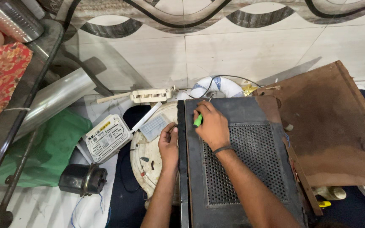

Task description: The person uses a screwdriver to remove screws from a black electronic device, opens a small plastic parts box, and manipulates internal components. The person then closes the parts box and continues to adjust the device casing.

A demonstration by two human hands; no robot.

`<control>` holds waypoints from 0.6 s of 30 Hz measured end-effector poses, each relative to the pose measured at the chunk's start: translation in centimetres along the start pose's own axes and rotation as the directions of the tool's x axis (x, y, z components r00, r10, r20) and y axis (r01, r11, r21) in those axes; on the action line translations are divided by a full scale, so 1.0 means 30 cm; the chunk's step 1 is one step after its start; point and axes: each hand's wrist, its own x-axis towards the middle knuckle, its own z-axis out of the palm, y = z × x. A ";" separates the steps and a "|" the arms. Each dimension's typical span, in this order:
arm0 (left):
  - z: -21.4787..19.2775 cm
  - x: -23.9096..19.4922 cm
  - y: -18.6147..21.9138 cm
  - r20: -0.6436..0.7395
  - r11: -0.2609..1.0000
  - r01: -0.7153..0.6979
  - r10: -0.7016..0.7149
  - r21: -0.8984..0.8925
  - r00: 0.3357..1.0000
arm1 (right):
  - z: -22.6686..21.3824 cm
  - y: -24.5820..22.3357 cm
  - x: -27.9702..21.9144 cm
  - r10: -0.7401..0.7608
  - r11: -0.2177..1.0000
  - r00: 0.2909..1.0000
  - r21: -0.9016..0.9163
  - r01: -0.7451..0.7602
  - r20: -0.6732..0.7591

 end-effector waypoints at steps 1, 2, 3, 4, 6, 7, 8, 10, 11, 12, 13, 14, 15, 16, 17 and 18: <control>0.003 0.003 -0.005 -0.006 1.000 -0.010 0.010 0.000 1.000 | 0.000 0.001 0.003 -0.004 1.000 1.000 -0.003 0.004 -0.004; 0.003 0.002 -0.011 -0.013 1.000 -0.018 0.018 0.001 1.000 | 0.000 0.001 0.002 -0.007 1.000 1.000 -0.004 0.007 -0.006; 0.003 0.001 -0.017 -0.019 1.000 -0.025 0.025 0.002 0.999 | 0.000 0.001 0.001 -0.009 1.000 1.000 -0.006 0.009 -0.009; 0.002 0.003 -0.022 -0.020 1.000 -0.030 0.030 0.006 0.999 | 0.001 0.001 0.000 -0.006 1.000 1.000 -0.007 0.006 -0.009; 0.001 0.009 -0.032 -0.021 0.999 -0.040 0.040 0.015 0.999 | 0.004 0.002 0.000 -0.001 1.000 1.000 -0.008 0.001 -0.008; -0.001 0.010 -0.036 -0.020 0.999 -0.039 0.040 0.010 0.999 | 0.005 0.003 0.000 -0.005 1.000 1.000 -0.006 0.004 -0.012; -0.002 0.012 -0.039 -0.018 0.999 -0.039 0.039 0.006 0.999 | 0.006 0.005 0.000 -0.007 1.000 1.000 -0.004 0.007 -0.016; -0.007 0.011 -0.043 -0.013 0.999 -0.042 0.042 0.007 0.999 | 0.008 0.007 -0.003 -0.007 1.000 1.000 -0.007 0.007 -0.017; -0.012 0.006 -0.045 -0.009 0.999 -0.047 0.047 0.013 0.999 | 0.009 0.008 -0.004 -0.005 1.000 1.000 -0.011 0.005 -0.013; -0.013 0.007 -0.044 -0.005 0.998 -0.054 0.054 0.018 0.999 | 0.010 0.008 -0.002 -0.005 1.000 1.000 -0.015 0.005 -0.011; -0.013 0.008 -0.043 0.007 0.997 -0.076 0.076 -0.003 0.997 | 0.010 0.008 -0.001 -0.008 1.000 1.000 -0.014 0.008 -0.015; -0.012 0.006 -0.042 0.019 0.995 -0.098 0.098 -0.022 0.995 | 0.010 0.007 -0.002 -0.010 1.000 1.000 -0.012 0.010 -0.019; -0.011 0.005 -0.041 0.030 0.992 -0.119 0.121 -0.042 0.992 | 0.009 0.006 -0.003 -0.012 1.000 1.000 -0.010 0.012 -0.023; -0.008 0.005 -0.039 0.027 0.993 -0.113 0.115 -0.045 0.993 | 0.007 0.006 -0.001 -0.012 1.000 1.000 -0.013 0.012 -0.018; -0.005 0.005 -0.036 0.025 0.993 -0.107 0.108 -0.047 0.994 | 0.006 0.006 0.001 -0.012 1.000 1.000 -0.016 0.011 -0.013; -0.004 0.005 -0.033 0.022 0.994 -0.100 0.101 -0.049 0.995 | 0.005 0.005 0.002 -0.009 1.000 1.000 -0.018 0.009 -0.008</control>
